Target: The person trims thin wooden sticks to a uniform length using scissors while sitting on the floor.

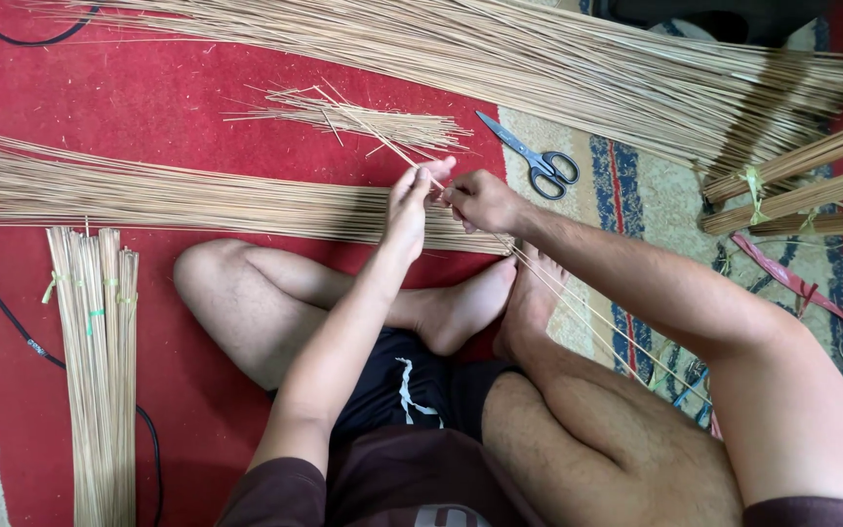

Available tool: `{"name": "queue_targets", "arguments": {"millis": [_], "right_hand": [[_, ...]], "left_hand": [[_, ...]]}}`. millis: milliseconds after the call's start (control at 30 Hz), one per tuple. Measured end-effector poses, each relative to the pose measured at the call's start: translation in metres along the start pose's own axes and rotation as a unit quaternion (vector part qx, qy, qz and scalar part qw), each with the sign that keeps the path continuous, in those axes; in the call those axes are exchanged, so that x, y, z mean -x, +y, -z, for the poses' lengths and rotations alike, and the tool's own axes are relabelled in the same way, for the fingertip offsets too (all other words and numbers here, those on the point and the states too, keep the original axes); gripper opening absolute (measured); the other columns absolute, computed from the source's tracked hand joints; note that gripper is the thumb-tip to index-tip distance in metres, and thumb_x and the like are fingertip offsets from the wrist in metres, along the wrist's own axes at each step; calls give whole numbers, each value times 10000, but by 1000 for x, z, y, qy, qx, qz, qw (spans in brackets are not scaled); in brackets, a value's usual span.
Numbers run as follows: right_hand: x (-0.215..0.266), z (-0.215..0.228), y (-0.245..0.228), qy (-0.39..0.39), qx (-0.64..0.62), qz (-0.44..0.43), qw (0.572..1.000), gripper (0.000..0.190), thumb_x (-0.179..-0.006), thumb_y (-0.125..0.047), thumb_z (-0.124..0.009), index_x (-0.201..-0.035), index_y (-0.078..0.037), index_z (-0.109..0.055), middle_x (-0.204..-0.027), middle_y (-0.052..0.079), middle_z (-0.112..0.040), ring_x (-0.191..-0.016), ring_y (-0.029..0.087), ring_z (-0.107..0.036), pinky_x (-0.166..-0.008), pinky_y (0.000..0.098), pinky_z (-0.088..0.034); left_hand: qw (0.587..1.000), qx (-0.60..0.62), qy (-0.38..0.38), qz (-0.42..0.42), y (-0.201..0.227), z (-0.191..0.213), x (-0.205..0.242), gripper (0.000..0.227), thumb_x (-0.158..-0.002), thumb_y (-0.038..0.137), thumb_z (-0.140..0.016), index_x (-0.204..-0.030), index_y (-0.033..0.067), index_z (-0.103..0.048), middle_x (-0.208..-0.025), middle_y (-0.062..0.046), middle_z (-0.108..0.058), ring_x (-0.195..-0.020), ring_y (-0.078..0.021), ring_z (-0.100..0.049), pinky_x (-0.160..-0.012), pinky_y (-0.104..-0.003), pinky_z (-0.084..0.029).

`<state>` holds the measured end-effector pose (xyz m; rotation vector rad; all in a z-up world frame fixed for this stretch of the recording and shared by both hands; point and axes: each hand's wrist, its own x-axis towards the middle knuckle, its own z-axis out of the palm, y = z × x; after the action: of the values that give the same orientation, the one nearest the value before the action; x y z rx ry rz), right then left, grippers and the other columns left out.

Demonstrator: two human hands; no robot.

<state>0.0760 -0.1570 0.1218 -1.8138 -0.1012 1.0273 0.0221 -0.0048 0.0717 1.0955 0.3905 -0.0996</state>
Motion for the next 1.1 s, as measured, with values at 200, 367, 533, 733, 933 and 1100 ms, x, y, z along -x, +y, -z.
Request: {"name": "queue_targets", "arguments": {"millis": [200, 367, 533, 733, 933, 1100], "right_hand": [[8, 15, 45, -47, 8, -48, 998, 255, -1010, -120, -523, -995, 72, -690, -718, 155, -659, -585, 169, -665, -538, 277, -619], [6, 7, 33, -54, 40, -26, 997, 246, -1008, -110, -523, -995, 47, -712, -682, 137, -669, -553, 170, -673, -512, 282, -611], [-9, -6, 4, -43, 96, -2, 994, 226, -1005, -136, -549, -977, -34, -748, -654, 73, -691, -533, 125, -678, -518, 256, -592], [1, 5, 12, -50, 121, 6, 991, 238, -1027, -137, -534, -1014, -31, -747, -687, 71, -693, -572, 131, -677, -571, 263, -576], [20, 31, 32, -76, 123, -32, 989, 273, -1009, -144, -516, -1045, 6, -742, -716, 94, -679, -624, 162, -676, -612, 274, -563], [7, 15, 20, -50, 138, 16, 989, 238, -1002, -154, -550, -1003, -38, -758, -682, 72, -704, -585, 144, -697, -583, 273, -587]], "left_hand": [[992, 116, 43, 10, 3, 86, -60, 379, -1144, 322, -425, -1422, 79, -508, -1541, -155, -528, -1458, -365, -449, -1178, -609, -218], [981, 188, 7, 48, 7, 80, -35, 423, -1098, 395, -517, -1442, 149, -492, -1591, -75, -471, -1411, -279, -491, -1100, -435, -397], [986, 126, -50, 101, -13, 24, 15, 612, -1054, 478, -561, -1525, 104, -451, -1553, -90, -510, -1300, -230, -546, -998, -353, -502], [998, 53, -18, 11, -10, 53, -3, 440, -1119, 410, -446, -1392, 106, -607, -1491, -53, -567, -1307, -222, -530, -1006, -341, -446], [991, 133, 1, 9, 1, 110, -19, 474, -1111, 416, -493, -1482, 121, -508, -1608, -54, -455, -1455, -279, -447, -1118, -450, -376], [995, 51, -62, 65, -21, 36, 25, 508, -1059, 495, -545, -1423, 146, -604, -1494, -47, -568, -1391, -260, -475, -1077, -454, -388]]}}
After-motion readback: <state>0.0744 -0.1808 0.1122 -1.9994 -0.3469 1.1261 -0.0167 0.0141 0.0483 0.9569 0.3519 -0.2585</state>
